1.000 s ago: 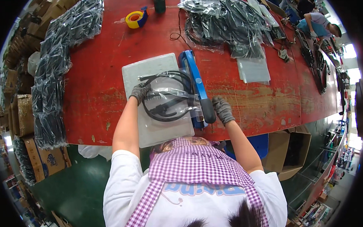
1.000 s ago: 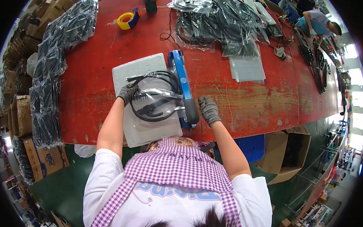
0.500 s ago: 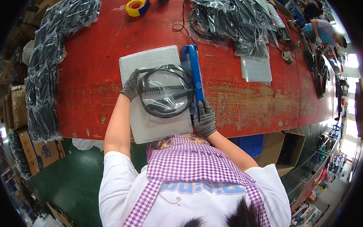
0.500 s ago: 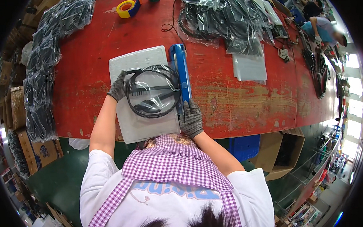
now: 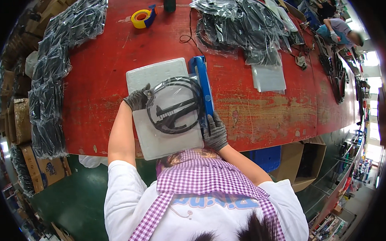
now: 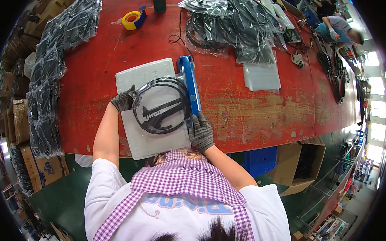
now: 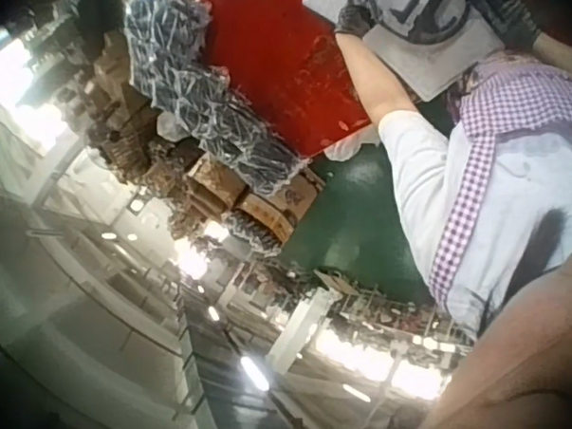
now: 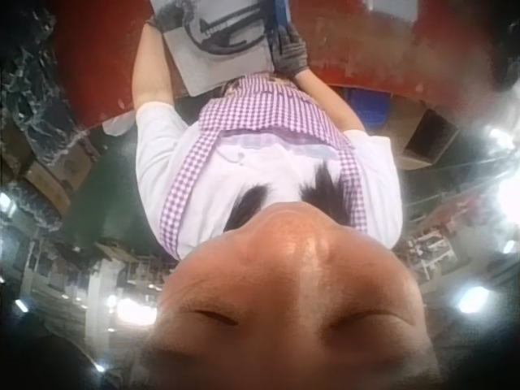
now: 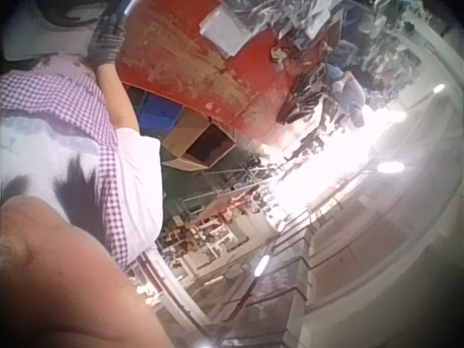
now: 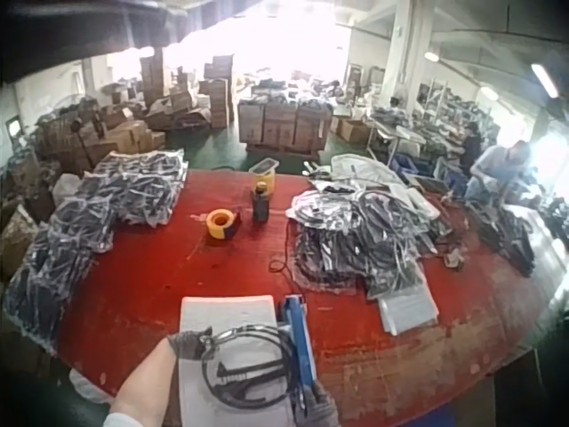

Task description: The person places coiled black cables into clear plastic bags and seals them using a handheld heat sealer. They repeatedly pick up cables, insert them into bags, and press the sealer to close the packaging, stacking the finished units on the table.

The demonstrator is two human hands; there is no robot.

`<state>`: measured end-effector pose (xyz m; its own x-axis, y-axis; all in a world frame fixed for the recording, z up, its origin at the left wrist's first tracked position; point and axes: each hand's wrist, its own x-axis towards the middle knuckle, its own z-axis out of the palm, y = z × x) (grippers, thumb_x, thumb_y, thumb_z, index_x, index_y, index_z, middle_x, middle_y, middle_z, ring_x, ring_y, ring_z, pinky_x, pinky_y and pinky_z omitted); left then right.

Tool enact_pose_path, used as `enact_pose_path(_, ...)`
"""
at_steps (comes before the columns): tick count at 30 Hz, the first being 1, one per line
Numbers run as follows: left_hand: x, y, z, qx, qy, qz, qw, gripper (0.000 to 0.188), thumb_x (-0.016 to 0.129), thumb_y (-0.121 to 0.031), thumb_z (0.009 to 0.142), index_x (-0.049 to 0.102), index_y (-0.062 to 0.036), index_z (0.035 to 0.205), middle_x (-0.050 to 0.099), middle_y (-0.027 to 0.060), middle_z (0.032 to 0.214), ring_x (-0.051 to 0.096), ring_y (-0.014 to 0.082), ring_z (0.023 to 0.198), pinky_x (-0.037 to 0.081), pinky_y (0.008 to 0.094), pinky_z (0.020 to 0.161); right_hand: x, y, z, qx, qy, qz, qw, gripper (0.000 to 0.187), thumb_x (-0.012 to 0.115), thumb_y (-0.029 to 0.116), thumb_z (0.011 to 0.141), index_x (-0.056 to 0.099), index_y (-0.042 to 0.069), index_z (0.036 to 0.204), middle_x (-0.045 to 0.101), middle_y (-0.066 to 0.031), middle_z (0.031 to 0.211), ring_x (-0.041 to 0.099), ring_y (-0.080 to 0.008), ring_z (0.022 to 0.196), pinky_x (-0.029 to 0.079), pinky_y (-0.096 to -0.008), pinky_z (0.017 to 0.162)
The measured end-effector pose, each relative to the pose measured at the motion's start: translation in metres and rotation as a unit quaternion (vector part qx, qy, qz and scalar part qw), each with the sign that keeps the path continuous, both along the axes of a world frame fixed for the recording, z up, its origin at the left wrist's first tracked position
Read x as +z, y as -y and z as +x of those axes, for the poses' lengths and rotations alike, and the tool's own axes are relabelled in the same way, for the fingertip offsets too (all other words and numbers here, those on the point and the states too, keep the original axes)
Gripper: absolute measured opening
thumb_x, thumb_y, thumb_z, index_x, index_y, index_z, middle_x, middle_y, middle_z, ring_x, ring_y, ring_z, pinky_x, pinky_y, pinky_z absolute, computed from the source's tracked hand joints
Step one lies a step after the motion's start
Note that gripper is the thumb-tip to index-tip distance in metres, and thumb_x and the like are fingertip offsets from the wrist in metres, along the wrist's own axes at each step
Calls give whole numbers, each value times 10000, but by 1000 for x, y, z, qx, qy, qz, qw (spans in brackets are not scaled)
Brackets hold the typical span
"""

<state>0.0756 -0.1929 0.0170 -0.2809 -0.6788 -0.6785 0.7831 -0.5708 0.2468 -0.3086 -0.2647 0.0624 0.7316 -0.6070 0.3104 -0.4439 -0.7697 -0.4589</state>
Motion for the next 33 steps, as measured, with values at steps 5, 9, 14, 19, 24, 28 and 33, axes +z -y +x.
enact_pose_path(5, 36, 6, -24, -13, 171, -39, 984, 203, 627, -259, 747, 548, -95, 836, 546, 6, 740, 518, 136, 638, 457, 308, 614, -3, -1, -3, -7, -3, 4, 1000, 503, 531, 154, 698, 389, 2, 1157, 377, -277, 1162, 442, -418, 989, 375, -462, 838)
enact_pose_path(9, 21, 13, -29, -69, 354, -47, 932, 224, 655, -202, 720, 555, -68, 870, 552, 5, 747, 512, 118, 602, 444, 259, 550, -1, -2, -2, 1, -1, 16, 1000, 528, 529, 132, 699, 363, 27, 1189, 359, -262, 1193, 441, -419, 992, 382, -467, 832)
enact_pose_path(14, 21, 14, -51, -191, 725, 30, 661, 299, 570, -285, 770, 552, -17, 902, 605, 106, 808, 567, 205, 745, 447, 315, 667, -2, -1, -3, -11, 7, 14, 1000, 489, 540, 167, 688, 422, -1, 1132, 391, -279, 1150, 448, -415, 986, 381, -465, 824)
enact_pose_path(19, -31, -50, -56, -257, 697, 89, 664, 321, 584, -316, 755, 568, -40, 917, 606, 121, 815, 567, 203, 754, 444, 325, 710, -1, -1, -5, -15, 20, 13, 1000, 476, 541, 169, 692, 440, 1, 1125, 403, -272, 1142, 446, -413, 1001, 380, -462, 838)
enact_pose_path(24, 0, -61, -107, -19, 509, 148, 848, 244, 627, -255, 728, 545, -68, 862, 537, 19, 646, 470, 110, 474, 407, 255, 418, -1, -1, -6, -23, 19, 22, 999, 478, 542, 168, 697, 435, 1, 1131, 406, -289, 1133, 448, -421, 992, 378, -464, 838)
enact_pose_path(28, 7, -64, -120, 107, 414, 151, 891, 203, 617, -180, 731, 535, -61, 872, 552, 31, 649, 508, 131, 491, 430, 269, 427, 12, -3, -4, -42, 17, 66, 997, 510, 549, 163, 685, 418, 5, 1151, 403, -283, 1144, 451, -411, 992, 376, -444, 848)
enact_pose_path(33, 13, -65, -131, 223, 246, 142, 932, 204, 573, -98, 755, 518, -72, 949, 570, 65, 750, 558, 158, 613, 484, 294, 527, 59, 25, 5, -58, 51, 249, 965, 478, 568, 222, 720, 434, 34, 1137, 485, -193, 1053, 506, -323, 927, 413, -388, 827)
